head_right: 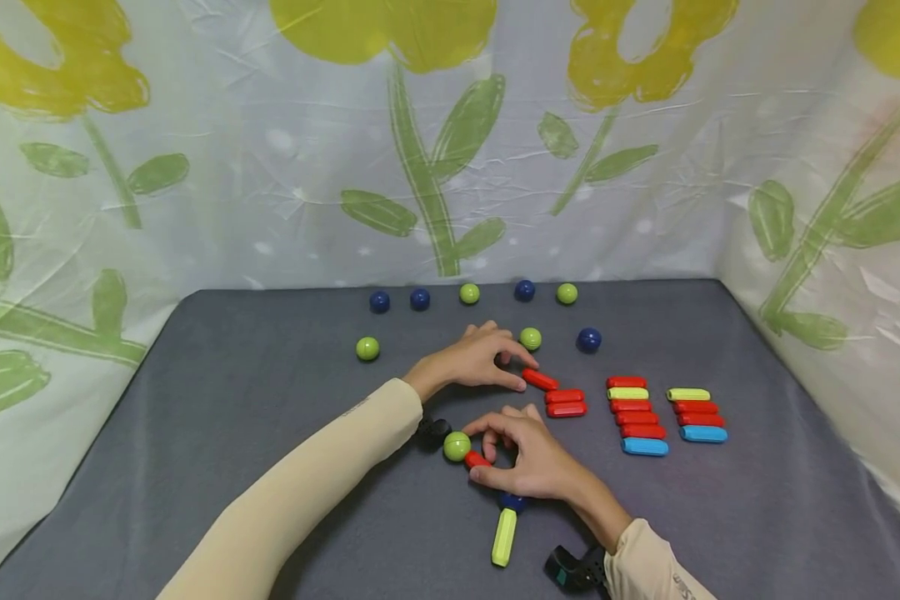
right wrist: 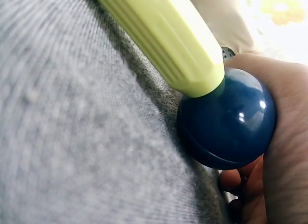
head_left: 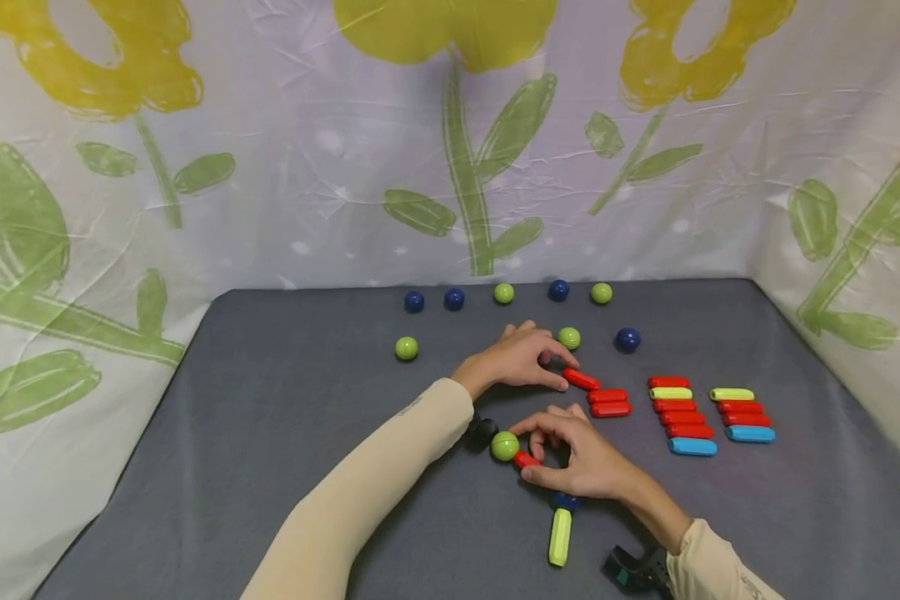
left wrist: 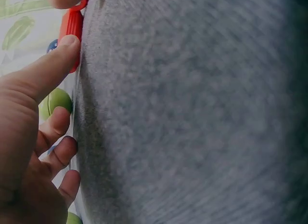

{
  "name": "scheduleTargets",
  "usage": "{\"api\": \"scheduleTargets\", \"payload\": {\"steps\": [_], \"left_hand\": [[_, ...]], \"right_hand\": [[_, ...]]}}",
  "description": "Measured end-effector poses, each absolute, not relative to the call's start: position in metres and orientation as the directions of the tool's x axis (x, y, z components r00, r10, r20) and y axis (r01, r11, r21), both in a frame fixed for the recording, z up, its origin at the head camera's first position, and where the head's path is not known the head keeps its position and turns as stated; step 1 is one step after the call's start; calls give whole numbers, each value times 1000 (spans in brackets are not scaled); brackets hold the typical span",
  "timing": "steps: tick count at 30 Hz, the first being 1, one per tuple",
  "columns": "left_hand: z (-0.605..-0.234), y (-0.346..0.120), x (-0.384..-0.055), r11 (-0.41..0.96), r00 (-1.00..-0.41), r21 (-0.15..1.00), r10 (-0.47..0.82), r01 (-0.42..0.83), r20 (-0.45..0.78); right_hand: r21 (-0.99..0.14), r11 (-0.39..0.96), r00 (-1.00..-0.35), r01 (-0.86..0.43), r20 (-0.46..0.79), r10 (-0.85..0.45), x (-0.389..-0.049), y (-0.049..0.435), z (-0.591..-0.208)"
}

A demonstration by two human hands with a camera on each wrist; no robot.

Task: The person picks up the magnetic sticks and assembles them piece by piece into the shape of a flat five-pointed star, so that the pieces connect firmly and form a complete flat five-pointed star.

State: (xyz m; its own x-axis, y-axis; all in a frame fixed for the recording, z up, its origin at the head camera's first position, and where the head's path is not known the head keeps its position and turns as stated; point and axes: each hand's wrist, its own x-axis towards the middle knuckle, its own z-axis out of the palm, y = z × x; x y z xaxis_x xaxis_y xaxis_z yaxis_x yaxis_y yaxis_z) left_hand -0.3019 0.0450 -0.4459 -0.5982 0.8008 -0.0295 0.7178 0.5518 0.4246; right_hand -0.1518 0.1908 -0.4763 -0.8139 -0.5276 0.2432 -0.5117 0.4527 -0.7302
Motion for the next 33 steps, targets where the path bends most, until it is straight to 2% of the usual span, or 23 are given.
{"api": "scheduleTargets", "payload": {"steps": [6,17,33], "left_hand": [[-449,43,-303,555,-611,421,792,717,-4],[-456,10,-302,561,-655,510,755,652,6],[-465,-71,-251,541,-755,640,649,546,96]], "right_hand": [[-734,446,-812,-512,244,-531,-152,190,-476],[-742,459,-828,-489,228,-512,-151,190,-474],[-750,464,-841,-470,222,-494,-150,189,-474]]}}
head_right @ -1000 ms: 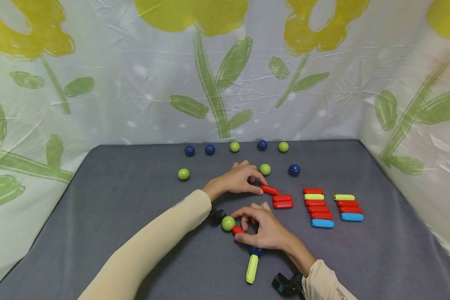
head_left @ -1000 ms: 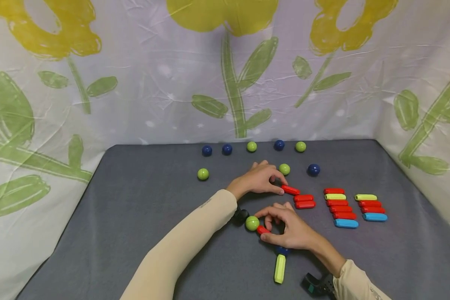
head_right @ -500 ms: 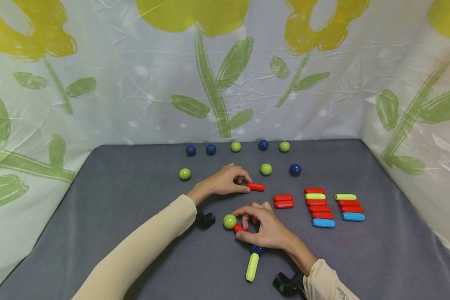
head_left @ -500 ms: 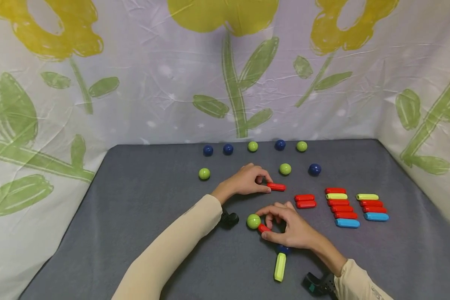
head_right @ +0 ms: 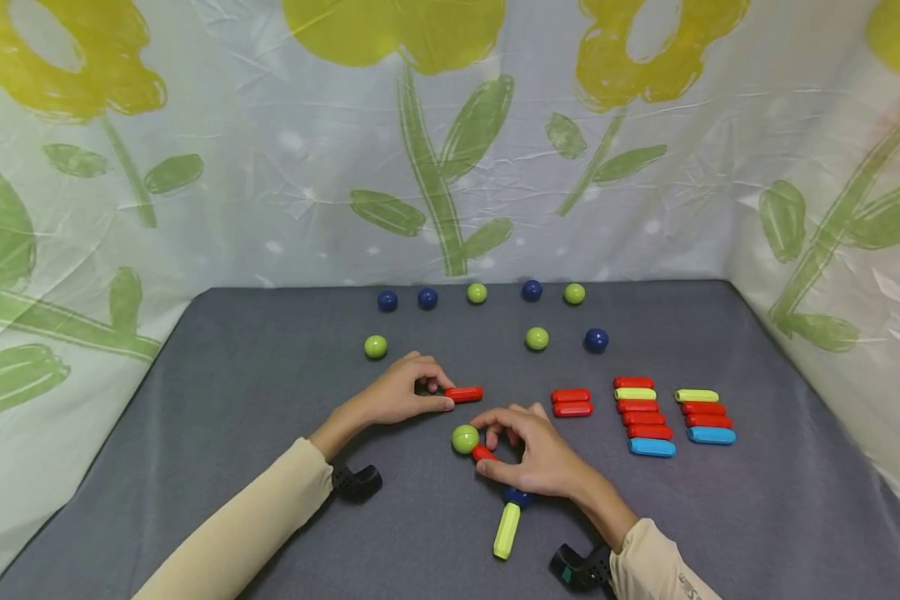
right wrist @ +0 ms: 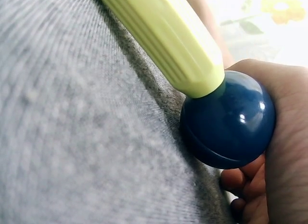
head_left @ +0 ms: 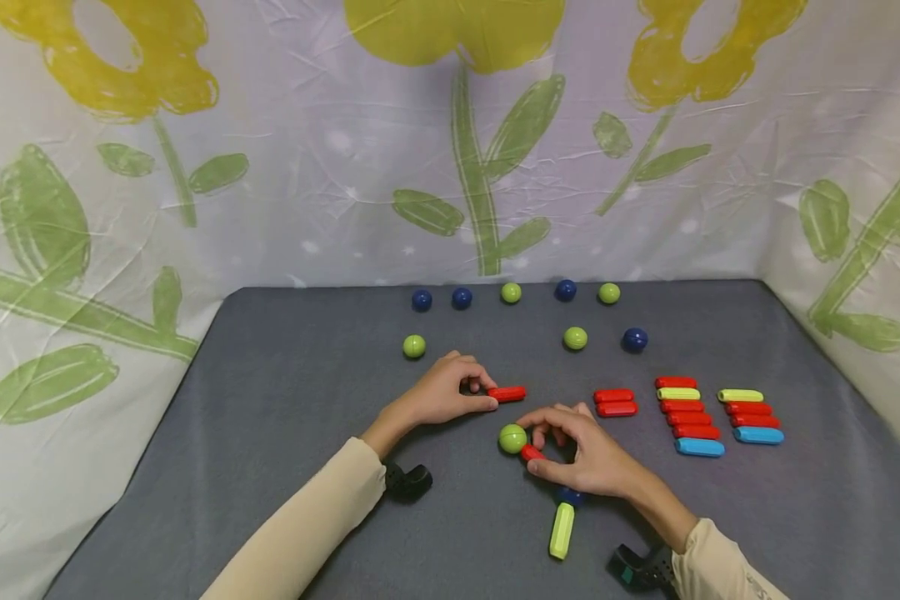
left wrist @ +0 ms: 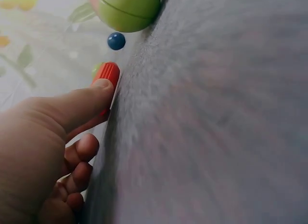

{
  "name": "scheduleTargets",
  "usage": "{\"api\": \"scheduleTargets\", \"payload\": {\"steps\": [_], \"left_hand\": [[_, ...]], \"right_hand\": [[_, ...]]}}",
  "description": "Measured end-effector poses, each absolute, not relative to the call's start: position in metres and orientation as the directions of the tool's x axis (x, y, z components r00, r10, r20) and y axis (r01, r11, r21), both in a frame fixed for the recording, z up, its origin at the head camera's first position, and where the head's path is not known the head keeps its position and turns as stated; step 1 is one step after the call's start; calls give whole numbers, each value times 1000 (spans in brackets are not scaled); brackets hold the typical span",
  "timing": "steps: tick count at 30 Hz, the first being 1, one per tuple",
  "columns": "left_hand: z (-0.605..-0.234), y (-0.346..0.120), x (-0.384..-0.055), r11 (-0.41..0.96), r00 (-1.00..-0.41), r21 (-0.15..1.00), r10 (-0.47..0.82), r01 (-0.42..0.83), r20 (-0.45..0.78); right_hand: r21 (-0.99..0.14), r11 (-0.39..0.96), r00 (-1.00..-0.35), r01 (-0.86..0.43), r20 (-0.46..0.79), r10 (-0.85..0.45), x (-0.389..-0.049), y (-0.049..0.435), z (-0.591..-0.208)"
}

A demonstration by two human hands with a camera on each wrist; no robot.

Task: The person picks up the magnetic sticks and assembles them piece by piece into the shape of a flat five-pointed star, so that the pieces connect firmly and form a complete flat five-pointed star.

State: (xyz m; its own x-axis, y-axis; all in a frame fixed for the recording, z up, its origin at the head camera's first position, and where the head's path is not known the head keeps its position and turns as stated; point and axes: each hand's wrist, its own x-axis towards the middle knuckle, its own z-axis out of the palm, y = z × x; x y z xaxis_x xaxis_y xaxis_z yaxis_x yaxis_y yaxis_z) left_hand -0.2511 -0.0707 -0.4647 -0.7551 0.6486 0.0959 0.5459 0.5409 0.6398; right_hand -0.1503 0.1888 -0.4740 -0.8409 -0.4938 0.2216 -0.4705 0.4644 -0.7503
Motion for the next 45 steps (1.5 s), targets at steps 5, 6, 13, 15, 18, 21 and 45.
{"api": "scheduleTargets", "payload": {"steps": [5,6,13,15,18,21,45], "left_hand": [[-468,-96,-240,514,-775,683,620,519,122],[-469,-100,-238,509,-782,696,612,506,121],[-468,-118,-232,486,-801,732,582,478,137],[-467,-118,-231,491,-796,720,589,491,141],[-468,-118,-230,505,-797,707,588,494,137],[-469,-117,-229,515,-799,699,585,496,135],[-471,-112,-227,523,-802,684,576,508,156]], "right_hand": [[-747,477,-852,-463,228,-471,-151,188,-474],[-745,477,-853,-465,234,-465,-152,187,-474],[-738,500,-873,-453,253,-416,-157,181,-473],[-732,514,-879,-446,253,-403,-158,178,-473],[-721,532,-885,-444,259,-388,-162,175,-472],[-707,542,-883,-455,278,-379,-165,172,-473],[-702,551,-888,-450,284,-363,-171,166,-476]]}}
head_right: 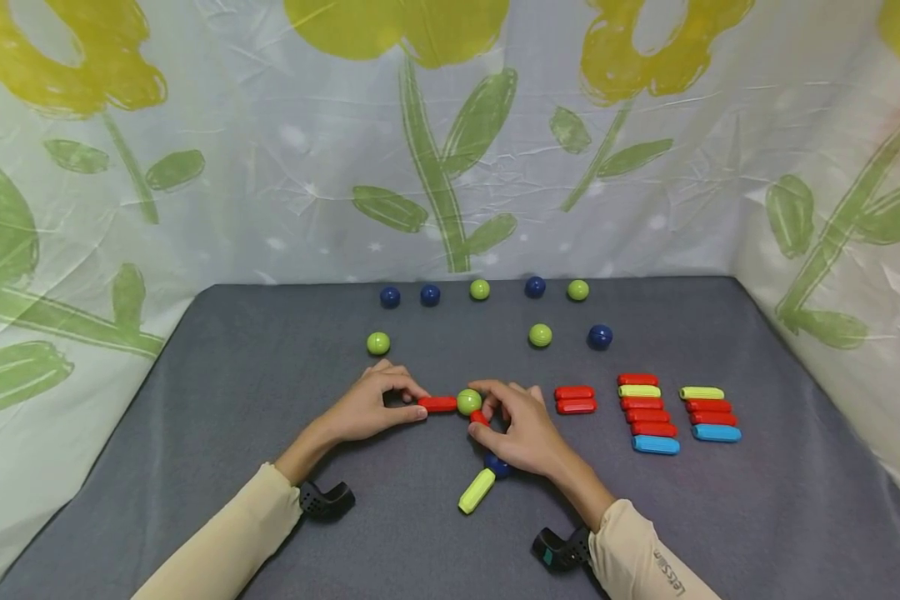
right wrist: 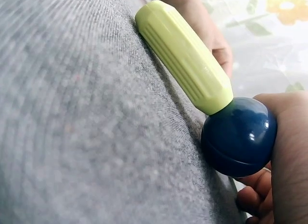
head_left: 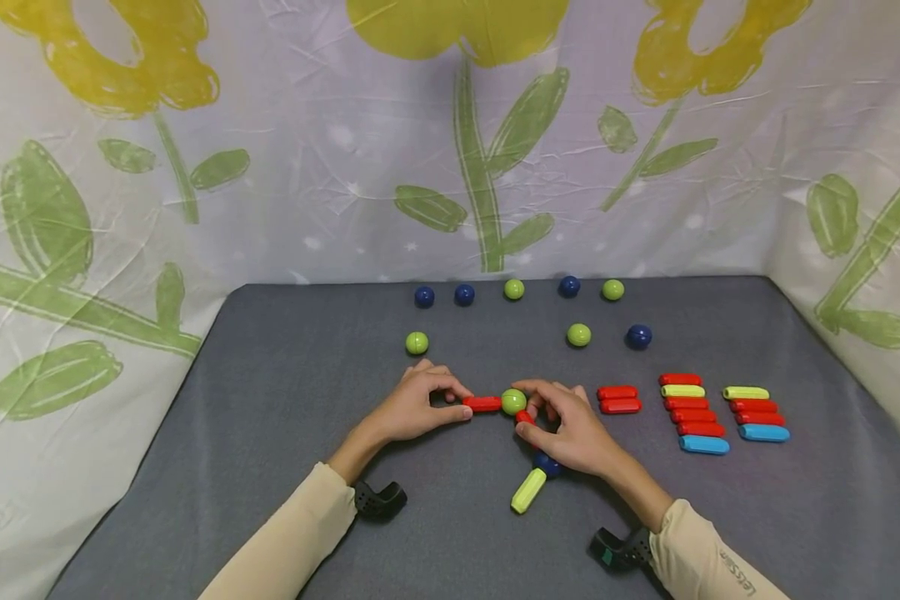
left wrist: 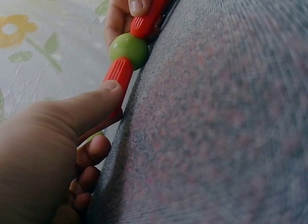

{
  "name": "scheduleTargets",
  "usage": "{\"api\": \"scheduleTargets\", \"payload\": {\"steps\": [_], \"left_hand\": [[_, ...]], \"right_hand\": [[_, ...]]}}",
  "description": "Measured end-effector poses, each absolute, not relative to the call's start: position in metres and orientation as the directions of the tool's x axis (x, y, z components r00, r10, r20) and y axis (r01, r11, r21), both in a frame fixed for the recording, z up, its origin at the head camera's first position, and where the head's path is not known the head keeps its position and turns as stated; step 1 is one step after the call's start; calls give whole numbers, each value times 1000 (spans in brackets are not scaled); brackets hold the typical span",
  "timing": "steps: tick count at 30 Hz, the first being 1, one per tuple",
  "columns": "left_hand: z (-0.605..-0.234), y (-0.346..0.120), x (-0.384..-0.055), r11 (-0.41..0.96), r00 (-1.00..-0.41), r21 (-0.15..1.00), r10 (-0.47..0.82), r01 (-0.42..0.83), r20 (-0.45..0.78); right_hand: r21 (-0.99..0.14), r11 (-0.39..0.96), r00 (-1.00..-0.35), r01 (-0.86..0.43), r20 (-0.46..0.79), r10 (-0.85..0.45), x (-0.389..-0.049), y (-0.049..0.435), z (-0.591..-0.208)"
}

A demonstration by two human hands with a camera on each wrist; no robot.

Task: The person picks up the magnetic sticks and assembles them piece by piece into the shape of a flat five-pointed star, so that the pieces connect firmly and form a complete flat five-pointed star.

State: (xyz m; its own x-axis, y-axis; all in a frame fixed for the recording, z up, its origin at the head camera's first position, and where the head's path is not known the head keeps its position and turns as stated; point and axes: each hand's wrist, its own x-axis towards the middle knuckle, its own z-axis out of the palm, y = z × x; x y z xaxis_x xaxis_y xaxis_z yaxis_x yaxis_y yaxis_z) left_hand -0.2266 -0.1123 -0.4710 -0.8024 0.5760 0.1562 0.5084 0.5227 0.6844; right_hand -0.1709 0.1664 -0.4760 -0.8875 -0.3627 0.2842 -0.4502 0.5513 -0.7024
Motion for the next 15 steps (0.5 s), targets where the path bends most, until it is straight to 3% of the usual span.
{"api": "scheduleTargets", "payload": {"steps": [15], "left_hand": [[-471,-109,-225,521,-825,686,524,508,214]], "right_hand": [[-713,556,-901,-427,284,-328,-174,157,-474]]}}
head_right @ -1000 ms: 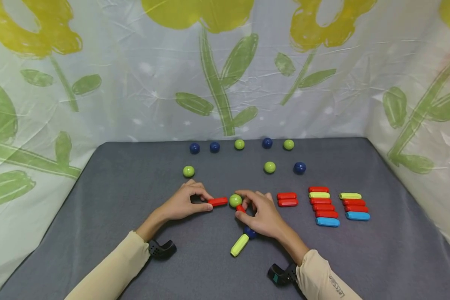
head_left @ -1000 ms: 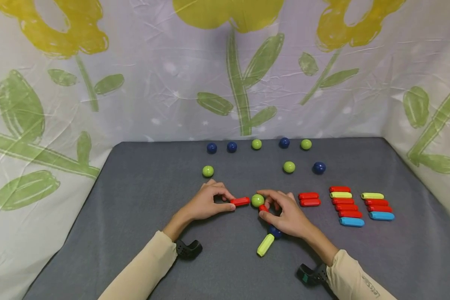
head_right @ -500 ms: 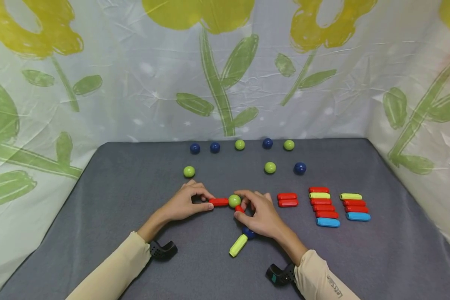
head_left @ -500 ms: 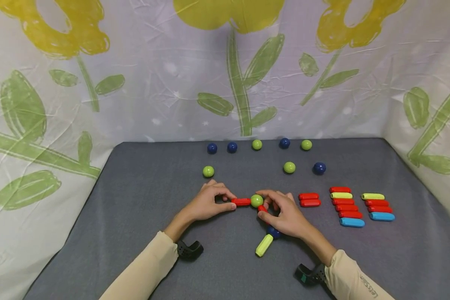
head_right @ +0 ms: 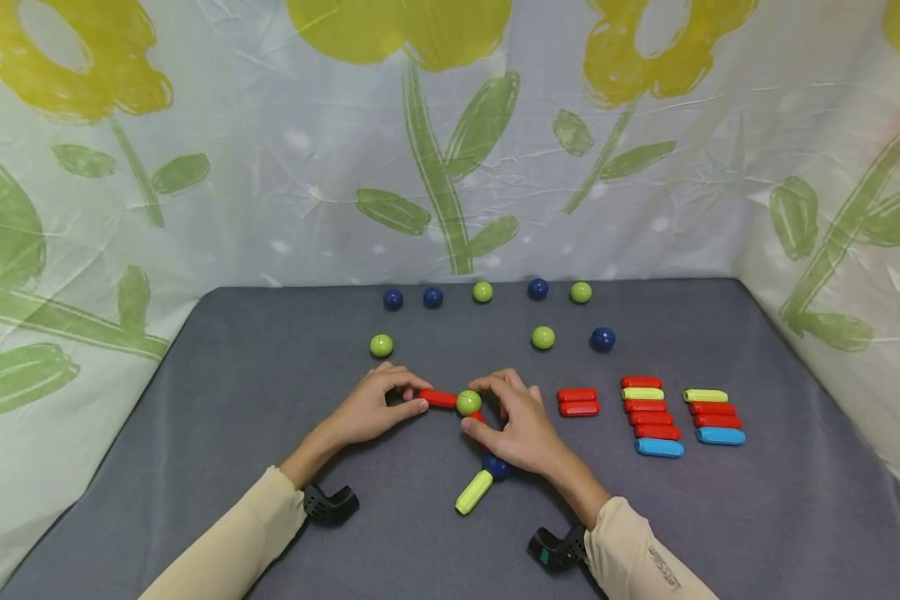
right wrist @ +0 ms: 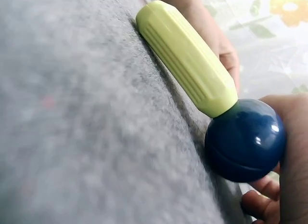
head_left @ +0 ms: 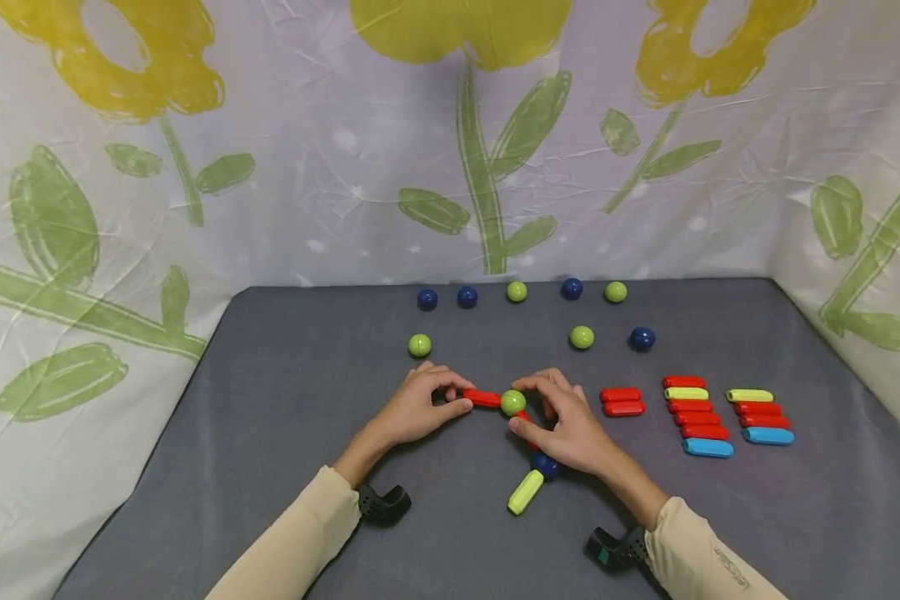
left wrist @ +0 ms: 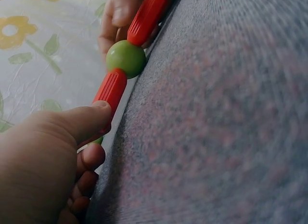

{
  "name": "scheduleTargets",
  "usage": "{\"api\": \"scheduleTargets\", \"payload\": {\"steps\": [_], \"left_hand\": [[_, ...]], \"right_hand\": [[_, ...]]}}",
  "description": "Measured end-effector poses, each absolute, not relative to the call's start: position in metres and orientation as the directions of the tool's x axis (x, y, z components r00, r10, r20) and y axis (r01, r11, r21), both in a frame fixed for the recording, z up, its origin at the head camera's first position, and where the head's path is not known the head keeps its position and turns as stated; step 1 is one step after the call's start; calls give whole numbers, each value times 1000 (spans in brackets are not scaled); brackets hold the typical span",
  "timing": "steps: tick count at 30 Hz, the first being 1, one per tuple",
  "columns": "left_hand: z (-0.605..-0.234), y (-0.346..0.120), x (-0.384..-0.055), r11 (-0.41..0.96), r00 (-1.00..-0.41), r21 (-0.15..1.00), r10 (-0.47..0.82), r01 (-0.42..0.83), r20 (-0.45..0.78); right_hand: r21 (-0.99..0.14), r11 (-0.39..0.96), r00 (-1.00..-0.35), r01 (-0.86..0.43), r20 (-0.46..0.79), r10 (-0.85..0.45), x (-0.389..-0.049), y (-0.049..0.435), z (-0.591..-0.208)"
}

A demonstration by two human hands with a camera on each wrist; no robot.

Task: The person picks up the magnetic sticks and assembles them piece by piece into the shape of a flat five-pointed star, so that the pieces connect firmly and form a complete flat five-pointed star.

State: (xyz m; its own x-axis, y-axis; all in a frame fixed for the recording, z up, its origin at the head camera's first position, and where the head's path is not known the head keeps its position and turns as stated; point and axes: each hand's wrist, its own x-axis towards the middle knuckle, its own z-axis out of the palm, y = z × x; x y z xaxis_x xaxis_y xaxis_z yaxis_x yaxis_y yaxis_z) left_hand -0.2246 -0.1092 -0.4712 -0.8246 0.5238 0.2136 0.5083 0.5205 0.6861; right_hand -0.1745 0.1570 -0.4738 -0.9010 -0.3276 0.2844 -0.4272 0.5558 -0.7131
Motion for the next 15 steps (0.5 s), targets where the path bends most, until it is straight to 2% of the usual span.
{"api": "scheduleTargets", "payload": {"steps": [9,15], "left_hand": [[-473,-107,-223,547,-840,675,499,495,211],[-474,-107,-224,519,-868,735,460,436,190]], "right_hand": [[-679,564,-883,-470,364,-298,-184,142,-475],[-669,623,-911,-405,357,-209,-182,133,-477]]}}
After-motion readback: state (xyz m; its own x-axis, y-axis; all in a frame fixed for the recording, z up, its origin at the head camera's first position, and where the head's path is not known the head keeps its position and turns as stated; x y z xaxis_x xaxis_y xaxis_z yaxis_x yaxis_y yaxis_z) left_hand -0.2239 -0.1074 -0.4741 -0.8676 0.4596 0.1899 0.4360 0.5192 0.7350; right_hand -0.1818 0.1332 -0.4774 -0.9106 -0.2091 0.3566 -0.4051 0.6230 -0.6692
